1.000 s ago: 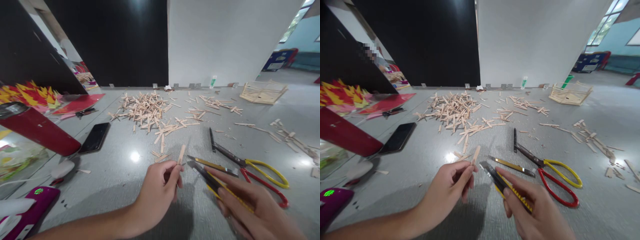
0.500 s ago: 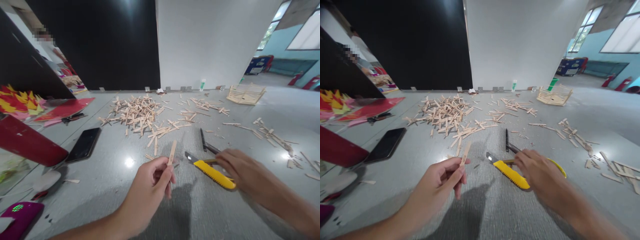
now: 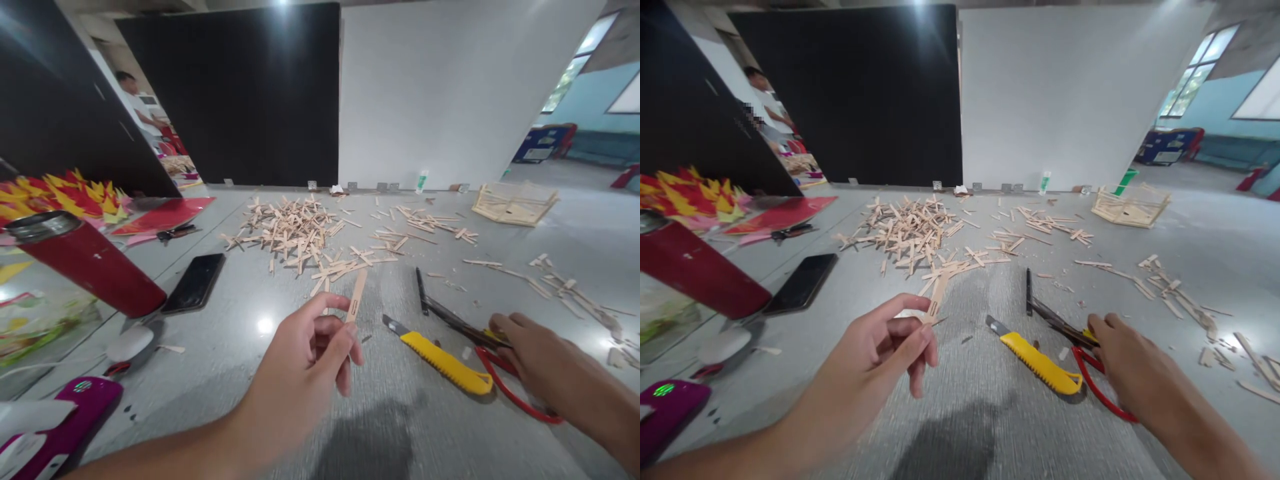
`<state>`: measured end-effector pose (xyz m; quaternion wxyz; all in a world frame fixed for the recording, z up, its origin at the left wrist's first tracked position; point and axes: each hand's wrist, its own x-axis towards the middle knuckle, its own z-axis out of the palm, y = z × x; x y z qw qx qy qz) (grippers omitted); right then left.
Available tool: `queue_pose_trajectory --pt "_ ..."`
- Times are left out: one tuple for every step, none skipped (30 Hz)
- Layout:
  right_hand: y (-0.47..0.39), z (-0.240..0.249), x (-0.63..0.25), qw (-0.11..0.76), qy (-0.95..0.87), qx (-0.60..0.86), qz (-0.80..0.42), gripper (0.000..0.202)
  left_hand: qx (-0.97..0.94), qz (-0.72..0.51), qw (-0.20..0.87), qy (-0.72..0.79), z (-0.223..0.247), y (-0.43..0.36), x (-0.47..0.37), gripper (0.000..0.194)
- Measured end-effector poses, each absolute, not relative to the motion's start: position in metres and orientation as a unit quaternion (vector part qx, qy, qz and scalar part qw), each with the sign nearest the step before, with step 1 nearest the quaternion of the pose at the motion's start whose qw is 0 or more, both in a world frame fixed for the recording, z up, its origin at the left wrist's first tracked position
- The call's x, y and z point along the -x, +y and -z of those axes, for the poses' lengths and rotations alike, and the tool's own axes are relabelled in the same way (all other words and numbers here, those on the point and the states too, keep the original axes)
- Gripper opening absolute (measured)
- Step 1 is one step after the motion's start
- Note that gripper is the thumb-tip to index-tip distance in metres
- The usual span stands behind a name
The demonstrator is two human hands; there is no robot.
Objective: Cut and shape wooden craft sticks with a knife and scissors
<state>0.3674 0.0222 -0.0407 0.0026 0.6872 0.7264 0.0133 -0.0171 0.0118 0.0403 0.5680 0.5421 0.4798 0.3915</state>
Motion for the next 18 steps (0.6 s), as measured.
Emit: queue_pose_trajectory --pt "0.024 0.038 -0.369 0.009 0.723 -0.691 -0.018 0.027 -0.543 -0.391 0.567 0.479 -0.041 0.012 0.018 0.019" --pt "0.027 0.035 -0.372 0.019 0.716 -0.698 -0.024 0.027 -0.545 -0.392 0.566 0.478 -0.042 0.012 0.018 0.019" --pt "0.03 0.031 -0.374 0.028 0.706 -0.707 -0.033 0.027 -0.546 -0.393 0.566 0.476 -0.042 0.012 0.019 0.018" --pt "0.033 0.028 -0.375 0.034 0.695 -0.717 -0.043 0.026 -0.547 -0.393 0.566 0.475 -0.042 0.012 0.019 0.016" --pt "0.035 0.025 -0.376 0.039 0.689 -0.722 -0.049 0.025 -0.547 -0.393 0.566 0.474 -0.043 0.012 0.019 0.016" --pt "0.036 0.022 -0.376 0.044 0.69 -0.721 -0.047 0.024 -0.549 -0.394 0.566 0.473 -0.043 0.013 0.019 0.015" --pt "0.035 0.022 -0.374 0.048 0.699 -0.713 -0.038 0.023 -0.551 -0.394 0.565 0.471 -0.043 0.013 0.019 0.015" --pt "0.033 0.022 -0.371 0.053 0.711 -0.701 -0.026 0.022 -0.554 -0.395 0.562 0.47 -0.043 0.013 0.019 0.015" --pt "0.03 0.025 -0.367 0.057 0.722 -0.689 -0.013 0.021 -0.557 -0.395 0.561 0.469 -0.042 0.013 0.019 0.016" --pt "0.026 0.028 -0.362 0.062 0.729 -0.681 -0.006 0.02 -0.56 -0.394 0.559 0.468 -0.042 0.013 0.019 0.018" --pt "0.021 0.032 -0.358 0.064 0.73 -0.681 -0.009 0.019 -0.562 -0.393 0.557 0.468 -0.043 0.012 0.019 0.019" --pt "0.017 0.036 -0.354 0.068 0.725 -0.685 -0.019 0.02 -0.565 -0.391 0.557 0.467 -0.043 0.012 0.019 0.021" --pt "0.013 0.039 -0.351 0.068 0.721 -0.689 -0.034 0.022 -0.567 -0.39 0.556 0.466 -0.044 0.012 0.019 0.022" --pt "0.011 0.042 -0.349 0.068 0.717 -0.692 -0.046 0.025 -0.57 -0.388 0.555 0.466 -0.045 0.012 0.02 0.024" --pt "0.009 0.043 -0.348 0.066 0.716 -0.693 -0.057 0.026 -0.573 -0.386 0.553 0.466 -0.046 0.012 0.02 0.025" --pt "0.009 0.043 -0.349 0.06 0.716 -0.692 -0.065 0.026 -0.575 -0.384 0.552 0.466 -0.047 0.012 0.02 0.026" --pt "0.01 0.042 -0.35 0.052 0.716 -0.692 -0.069 0.026 -0.577 -0.383 0.55 0.466 -0.048 0.011 0.02 0.027" --pt "0.012 0.039 -0.352 0.042 0.715 -0.695 -0.069 0.025 -0.579 -0.382 0.549 0.466 -0.048 0.011 0.021 0.027"
